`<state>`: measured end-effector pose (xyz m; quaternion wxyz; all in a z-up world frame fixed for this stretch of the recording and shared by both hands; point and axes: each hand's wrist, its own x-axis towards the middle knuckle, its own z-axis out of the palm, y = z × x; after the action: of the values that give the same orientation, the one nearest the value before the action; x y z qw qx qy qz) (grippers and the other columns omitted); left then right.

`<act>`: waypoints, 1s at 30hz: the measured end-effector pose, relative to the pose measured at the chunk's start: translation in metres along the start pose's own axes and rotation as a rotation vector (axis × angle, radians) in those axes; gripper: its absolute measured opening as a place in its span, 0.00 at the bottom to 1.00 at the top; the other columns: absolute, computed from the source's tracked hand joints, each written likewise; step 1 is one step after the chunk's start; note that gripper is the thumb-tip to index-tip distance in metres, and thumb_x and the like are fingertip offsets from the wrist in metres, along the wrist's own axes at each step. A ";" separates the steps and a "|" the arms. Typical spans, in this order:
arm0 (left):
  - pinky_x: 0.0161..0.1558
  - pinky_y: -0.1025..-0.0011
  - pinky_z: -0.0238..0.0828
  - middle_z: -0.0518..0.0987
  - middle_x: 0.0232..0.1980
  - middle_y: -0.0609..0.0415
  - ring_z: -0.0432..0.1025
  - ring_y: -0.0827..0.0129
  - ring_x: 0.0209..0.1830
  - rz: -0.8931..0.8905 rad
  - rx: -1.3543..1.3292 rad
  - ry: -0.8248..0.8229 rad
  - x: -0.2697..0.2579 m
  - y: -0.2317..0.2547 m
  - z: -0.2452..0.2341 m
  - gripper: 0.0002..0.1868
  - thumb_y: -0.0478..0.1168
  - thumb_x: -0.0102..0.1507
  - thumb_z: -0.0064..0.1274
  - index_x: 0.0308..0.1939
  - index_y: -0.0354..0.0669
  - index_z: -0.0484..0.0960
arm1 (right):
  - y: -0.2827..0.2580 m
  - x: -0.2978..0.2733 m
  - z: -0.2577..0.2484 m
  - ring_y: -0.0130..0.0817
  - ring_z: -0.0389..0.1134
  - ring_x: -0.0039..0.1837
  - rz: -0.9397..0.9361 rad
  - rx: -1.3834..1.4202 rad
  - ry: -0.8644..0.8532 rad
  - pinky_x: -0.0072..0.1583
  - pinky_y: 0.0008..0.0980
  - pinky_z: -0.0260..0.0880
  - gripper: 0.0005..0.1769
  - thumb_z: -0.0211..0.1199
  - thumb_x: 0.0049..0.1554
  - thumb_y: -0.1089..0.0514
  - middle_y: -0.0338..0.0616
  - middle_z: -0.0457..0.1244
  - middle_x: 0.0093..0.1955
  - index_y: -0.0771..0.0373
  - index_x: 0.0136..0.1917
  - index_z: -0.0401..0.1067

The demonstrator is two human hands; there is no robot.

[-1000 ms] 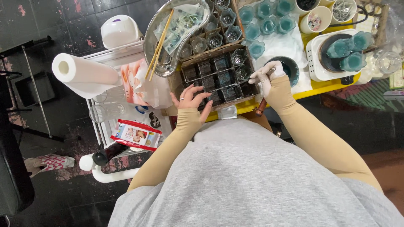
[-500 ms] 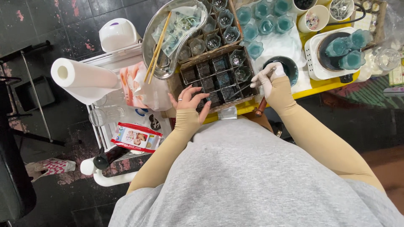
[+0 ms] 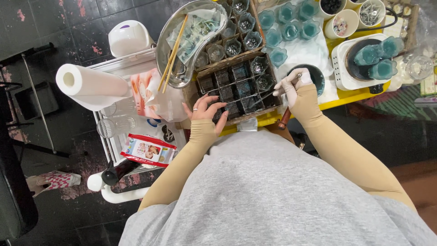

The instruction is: Preparing and stirring colored wax in small containers as part of candle making.

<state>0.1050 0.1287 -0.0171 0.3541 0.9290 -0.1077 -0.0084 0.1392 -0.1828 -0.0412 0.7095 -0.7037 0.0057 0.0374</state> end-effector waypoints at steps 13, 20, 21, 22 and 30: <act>0.74 0.31 0.19 0.75 0.62 0.58 0.63 0.54 0.73 0.006 -0.005 0.014 0.003 -0.001 0.004 0.12 0.48 0.62 0.61 0.49 0.56 0.85 | -0.006 -0.002 0.015 0.28 0.70 0.49 0.031 -0.054 0.022 0.51 0.28 0.76 0.08 0.52 0.70 0.69 0.44 0.63 0.47 0.63 0.56 0.53; 0.74 0.32 0.19 0.75 0.62 0.58 0.63 0.54 0.74 0.005 -0.001 0.022 0.005 0.000 0.003 0.12 0.47 0.61 0.62 0.49 0.57 0.85 | -0.008 0.002 0.008 0.32 0.71 0.44 0.125 0.079 0.208 0.47 0.29 0.75 0.10 0.53 0.69 0.67 0.46 0.63 0.46 0.62 0.56 0.53; 0.74 0.32 0.19 0.75 0.62 0.58 0.63 0.54 0.73 0.006 0.003 0.017 0.005 0.001 0.002 0.12 0.47 0.61 0.62 0.48 0.56 0.85 | -0.015 0.001 0.003 0.34 0.72 0.43 0.109 0.071 0.261 0.47 0.30 0.75 0.09 0.53 0.70 0.67 0.48 0.65 0.46 0.62 0.56 0.53; 0.74 0.32 0.19 0.75 0.62 0.58 0.63 0.54 0.73 0.008 0.002 0.014 0.005 0.001 0.001 0.12 0.47 0.61 0.62 0.48 0.56 0.85 | -0.016 -0.006 -0.007 0.34 0.72 0.43 0.110 0.071 0.265 0.47 0.30 0.75 0.09 0.53 0.70 0.67 0.48 0.65 0.46 0.62 0.56 0.53; 0.73 0.30 0.21 0.76 0.62 0.57 0.64 0.55 0.72 0.031 -0.008 -0.019 0.013 0.008 0.003 0.12 0.48 0.61 0.61 0.48 0.56 0.85 | -0.037 -0.088 -0.080 0.39 0.71 0.57 -0.219 0.296 0.580 0.64 0.39 0.77 0.10 0.52 0.80 0.68 0.50 0.63 0.55 0.62 0.62 0.51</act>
<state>0.1164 0.1184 -0.0132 0.3570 0.9255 -0.1257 -0.0122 0.0572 -0.2670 0.0008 0.7725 -0.5710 0.1369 -0.2417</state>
